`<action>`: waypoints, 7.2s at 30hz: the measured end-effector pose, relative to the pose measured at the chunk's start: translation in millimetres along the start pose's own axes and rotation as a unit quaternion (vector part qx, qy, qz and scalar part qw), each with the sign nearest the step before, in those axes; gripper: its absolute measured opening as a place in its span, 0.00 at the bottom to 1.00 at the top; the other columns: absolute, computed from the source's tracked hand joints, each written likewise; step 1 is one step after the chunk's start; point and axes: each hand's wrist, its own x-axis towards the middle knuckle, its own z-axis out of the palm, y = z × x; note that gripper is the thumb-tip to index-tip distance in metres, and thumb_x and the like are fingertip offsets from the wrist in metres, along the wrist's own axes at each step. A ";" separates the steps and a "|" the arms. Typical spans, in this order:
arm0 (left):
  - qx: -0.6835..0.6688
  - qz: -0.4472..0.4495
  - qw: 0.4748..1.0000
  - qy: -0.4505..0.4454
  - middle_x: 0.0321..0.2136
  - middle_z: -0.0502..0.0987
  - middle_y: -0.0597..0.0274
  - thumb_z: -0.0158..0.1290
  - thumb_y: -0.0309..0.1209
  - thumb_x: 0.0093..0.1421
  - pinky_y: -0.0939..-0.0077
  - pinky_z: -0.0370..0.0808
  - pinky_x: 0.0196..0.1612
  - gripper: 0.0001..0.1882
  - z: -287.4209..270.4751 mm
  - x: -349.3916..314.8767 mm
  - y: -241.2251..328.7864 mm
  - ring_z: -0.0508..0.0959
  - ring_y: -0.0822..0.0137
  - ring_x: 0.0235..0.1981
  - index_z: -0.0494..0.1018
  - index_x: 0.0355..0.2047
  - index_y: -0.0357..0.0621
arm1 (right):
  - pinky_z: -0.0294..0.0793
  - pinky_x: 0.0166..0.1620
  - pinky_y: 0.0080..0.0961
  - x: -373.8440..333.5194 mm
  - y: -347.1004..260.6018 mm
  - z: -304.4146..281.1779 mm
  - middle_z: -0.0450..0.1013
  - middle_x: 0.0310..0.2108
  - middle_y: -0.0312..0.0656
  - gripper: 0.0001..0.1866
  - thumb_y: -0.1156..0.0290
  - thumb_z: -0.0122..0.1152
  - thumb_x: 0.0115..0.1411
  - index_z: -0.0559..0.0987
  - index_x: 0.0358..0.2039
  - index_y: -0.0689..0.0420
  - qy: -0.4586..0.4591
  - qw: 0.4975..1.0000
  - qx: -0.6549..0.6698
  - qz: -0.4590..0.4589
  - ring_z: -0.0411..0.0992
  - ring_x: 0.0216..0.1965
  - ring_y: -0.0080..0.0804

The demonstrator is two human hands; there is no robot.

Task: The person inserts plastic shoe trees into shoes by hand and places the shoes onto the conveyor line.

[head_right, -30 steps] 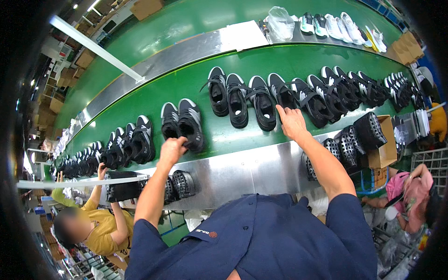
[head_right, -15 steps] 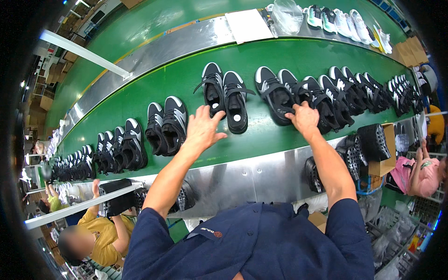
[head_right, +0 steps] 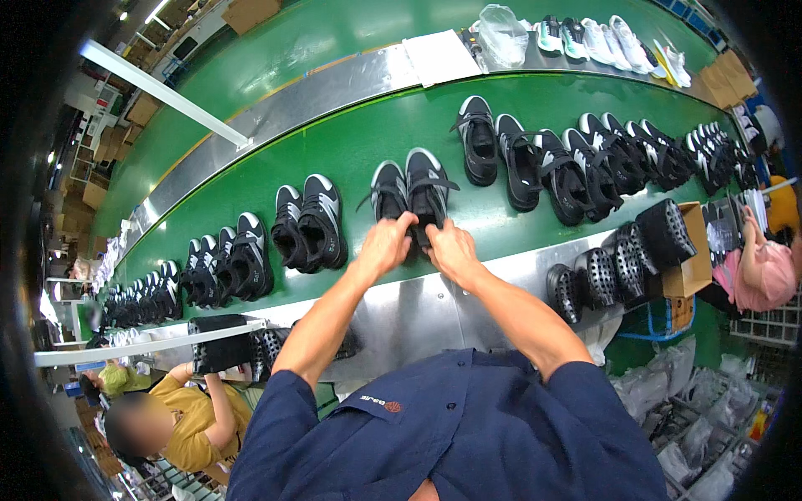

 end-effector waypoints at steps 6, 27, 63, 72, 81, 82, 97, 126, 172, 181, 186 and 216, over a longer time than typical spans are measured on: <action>0.006 -0.068 0.991 -0.112 0.31 0.77 0.40 0.58 0.30 0.56 0.49 0.77 0.35 0.21 -8.8 -132.4 115.4 0.79 0.40 0.32 0.68 0.49 0.43 | 0.74 0.42 0.49 -135.0 -2.1 -32.6 0.71 0.37 0.60 0.16 0.70 0.68 0.46 0.76 0.36 0.59 -0.011 0.999 -0.011 -0.047 0.75 0.37 0.57; -0.386 -0.178 0.886 -0.185 0.24 0.79 0.66 0.56 0.26 0.61 0.80 0.73 0.21 0.11 -8.2 -15.7 130.6 0.72 0.77 0.18 0.81 0.42 0.37 | 0.76 0.43 0.44 -176.0 -7.6 -124.6 0.77 0.27 0.56 0.24 0.50 0.66 0.48 0.82 0.29 0.62 -0.134 0.991 -0.002 -0.023 0.78 0.36 0.53; -0.018 0.071 0.990 0.119 0.29 0.72 0.51 0.58 0.21 0.54 0.58 0.74 0.35 0.14 80.7 -84.5 172.1 0.76 0.49 0.31 0.75 0.42 0.42 | 0.75 0.44 0.44 -263.6 247.3 -200.9 0.74 0.42 0.57 0.27 0.52 0.62 0.60 0.74 0.48 0.63 0.346 0.875 -0.136 0.309 0.75 0.44 0.52; -0.156 -0.020 0.987 0.039 0.33 0.77 0.48 0.56 0.29 0.61 0.61 0.75 0.41 0.09 70.6 -73.2 167.1 0.78 0.47 0.36 0.79 0.41 0.43 | 0.79 0.42 0.44 -247.9 318.2 -196.8 0.77 0.41 0.51 0.32 0.39 0.57 0.58 0.76 0.40 0.61 0.138 0.882 -0.312 0.325 0.78 0.41 0.52; -0.173 -0.032 0.984 -0.001 0.34 0.80 0.43 0.53 0.31 0.59 0.61 0.75 0.44 0.11 75.9 -54.0 144.7 0.80 0.48 0.38 0.80 0.37 0.38 | 0.73 0.35 0.42 -306.2 90.5 -217.5 0.76 0.26 0.56 0.25 0.50 0.66 0.56 0.78 0.32 0.64 0.031 0.975 0.052 0.213 0.77 0.30 0.52; -0.177 -0.025 0.984 -0.004 0.34 0.80 0.43 0.53 0.31 0.59 0.61 0.75 0.44 0.11 75.2 -47.8 144.1 0.80 0.48 0.38 0.80 0.37 0.38 | 0.73 0.35 0.41 -298.3 70.4 -196.5 0.76 0.25 0.56 0.27 0.48 0.66 0.55 0.79 0.32 0.65 -0.035 0.972 0.093 0.215 0.77 0.30 0.52; -0.385 -0.067 0.885 -0.255 0.27 0.82 0.58 0.59 0.28 0.56 0.71 0.75 0.36 0.10 60.4 -14.4 156.1 0.77 0.70 0.29 0.81 0.36 0.35 | 0.80 0.39 0.41 -191.8 20.2 -106.9 0.79 0.30 0.57 0.27 0.49 0.62 0.55 0.83 0.29 0.67 -0.092 0.964 -0.066 0.240 0.81 0.37 0.47; -0.090 -0.189 0.954 0.213 0.33 0.79 0.50 0.58 0.31 0.59 0.64 0.77 0.37 0.18 81.6 -156.4 197.6 0.80 0.53 0.32 0.74 0.49 0.40 | 0.77 0.45 0.47 -143.5 77.7 -14.3 0.79 0.34 0.56 0.14 0.68 0.56 0.51 0.81 0.37 0.59 0.013 0.976 -0.051 0.210 0.78 0.39 0.57; -0.021 -0.060 0.936 0.346 0.37 0.76 0.51 0.65 0.35 0.48 0.62 0.74 0.40 0.19 -26.7 -229.7 174.3 0.76 0.54 0.38 0.76 0.39 0.38 | 0.78 0.40 0.28 -167.0 -103.5 -27.5 0.77 0.41 0.36 0.18 0.64 0.60 0.65 0.72 0.53 0.56 -0.135 0.681 0.695 0.187 0.76 0.36 0.23; -0.596 -0.200 0.761 0.160 0.32 0.81 0.62 0.54 0.23 0.60 0.77 0.75 0.43 0.06 -3.0 -150.5 153.5 0.79 0.72 0.35 0.80 0.36 0.37 | 0.73 0.48 0.30 -196.9 -59.7 -90.2 0.75 0.42 0.45 0.29 0.57 0.64 0.59 0.71 0.55 0.63 -0.283 0.867 0.389 0.129 0.75 0.43 0.33; -0.562 -0.351 0.719 0.208 0.31 0.80 0.61 0.53 0.20 0.58 0.80 0.75 0.38 0.05 20.6 -157.6 156.0 0.78 0.72 0.32 0.78 0.34 0.36 | 0.74 0.40 0.45 -222.7 -63.5 -115.1 0.76 0.32 0.55 0.32 0.44 0.65 0.56 0.74 0.40 0.65 -0.146 0.988 0.009 -0.057 0.77 0.37 0.53; -0.250 -0.050 0.964 -0.078 0.26 0.78 0.53 0.53 0.32 0.51 0.69 0.73 0.33 0.17 22.6 -104.5 64.3 0.76 0.64 0.28 0.78 0.38 0.32 | 0.79 0.37 0.42 -167.9 -61.7 -59.5 0.78 0.28 0.57 0.23 0.60 0.64 0.58 0.77 0.40 0.72 -0.116 0.982 -0.148 0.016 0.80 0.31 0.51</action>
